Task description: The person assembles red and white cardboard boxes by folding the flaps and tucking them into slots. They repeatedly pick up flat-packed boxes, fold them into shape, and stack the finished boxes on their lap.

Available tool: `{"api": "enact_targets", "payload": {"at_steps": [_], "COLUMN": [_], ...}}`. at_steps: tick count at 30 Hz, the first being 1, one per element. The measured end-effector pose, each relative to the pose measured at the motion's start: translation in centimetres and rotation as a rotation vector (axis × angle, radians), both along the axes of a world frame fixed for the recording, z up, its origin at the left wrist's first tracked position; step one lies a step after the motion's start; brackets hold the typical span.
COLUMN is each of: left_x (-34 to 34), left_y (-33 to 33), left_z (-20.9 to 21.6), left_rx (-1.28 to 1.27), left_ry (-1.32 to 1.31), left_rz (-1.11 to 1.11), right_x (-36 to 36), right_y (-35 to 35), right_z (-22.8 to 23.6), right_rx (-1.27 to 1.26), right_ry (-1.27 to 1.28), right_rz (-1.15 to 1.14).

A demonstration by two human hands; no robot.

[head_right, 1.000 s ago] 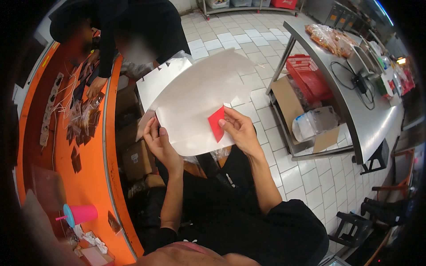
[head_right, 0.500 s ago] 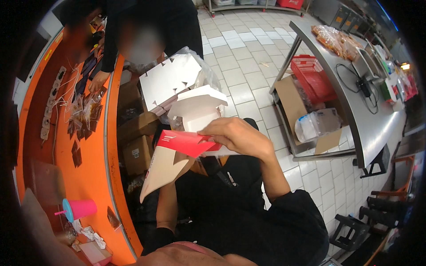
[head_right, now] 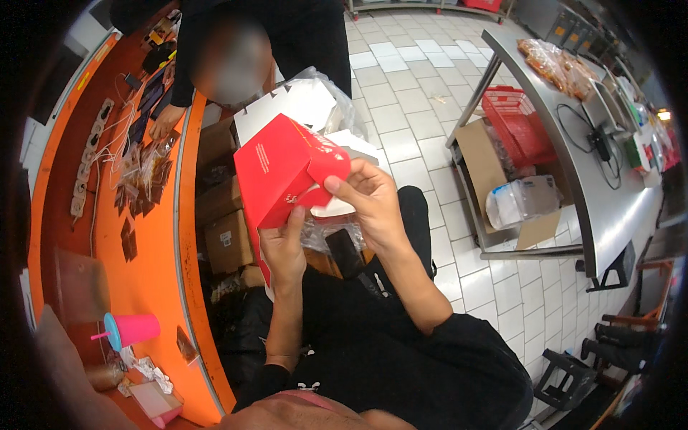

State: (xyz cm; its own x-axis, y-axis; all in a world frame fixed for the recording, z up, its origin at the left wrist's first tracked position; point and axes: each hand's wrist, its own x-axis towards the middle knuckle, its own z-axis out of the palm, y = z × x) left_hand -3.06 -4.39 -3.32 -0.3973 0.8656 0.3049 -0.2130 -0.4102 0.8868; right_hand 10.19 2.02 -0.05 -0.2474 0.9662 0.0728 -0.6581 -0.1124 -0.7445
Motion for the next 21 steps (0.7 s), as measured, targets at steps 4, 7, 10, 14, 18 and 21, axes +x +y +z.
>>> {"api": "enact_targets", "payload": {"at_steps": [4,7,10,14,18,21], "left_x": [0.5,1.2,2.8,2.8,2.8,3.8], "left_y": [0.3,0.5,0.7,1.2,0.5,-3.0], "left_z": [-0.2,-0.3,0.2,-0.2,-0.4,-0.5], "left_rx": [0.028,-0.008,0.03,0.032,-0.065,-0.129], "left_ry": [0.001,-0.012,-0.045,-0.112,-0.194,-0.216], "left_rz": [-0.052,-0.075,-0.009,0.056,-0.063,-0.352], "right_x": [0.1,-0.8,-1.3,-1.8,-0.7,0.1], "right_y": [1.9,0.9,0.1,-0.6,-1.2,-0.4], "right_z": [-2.5,-1.7,-1.8,-0.9,-0.9,-1.0], "right_rx": [0.363,0.115,-0.022,-0.061,-0.01,0.033], "right_ry": [-0.319,-0.077,0.026,0.084,-0.042,0.033], "right_rz": [-0.548,-0.31,-0.137,-0.104,-0.034,-0.156]}}
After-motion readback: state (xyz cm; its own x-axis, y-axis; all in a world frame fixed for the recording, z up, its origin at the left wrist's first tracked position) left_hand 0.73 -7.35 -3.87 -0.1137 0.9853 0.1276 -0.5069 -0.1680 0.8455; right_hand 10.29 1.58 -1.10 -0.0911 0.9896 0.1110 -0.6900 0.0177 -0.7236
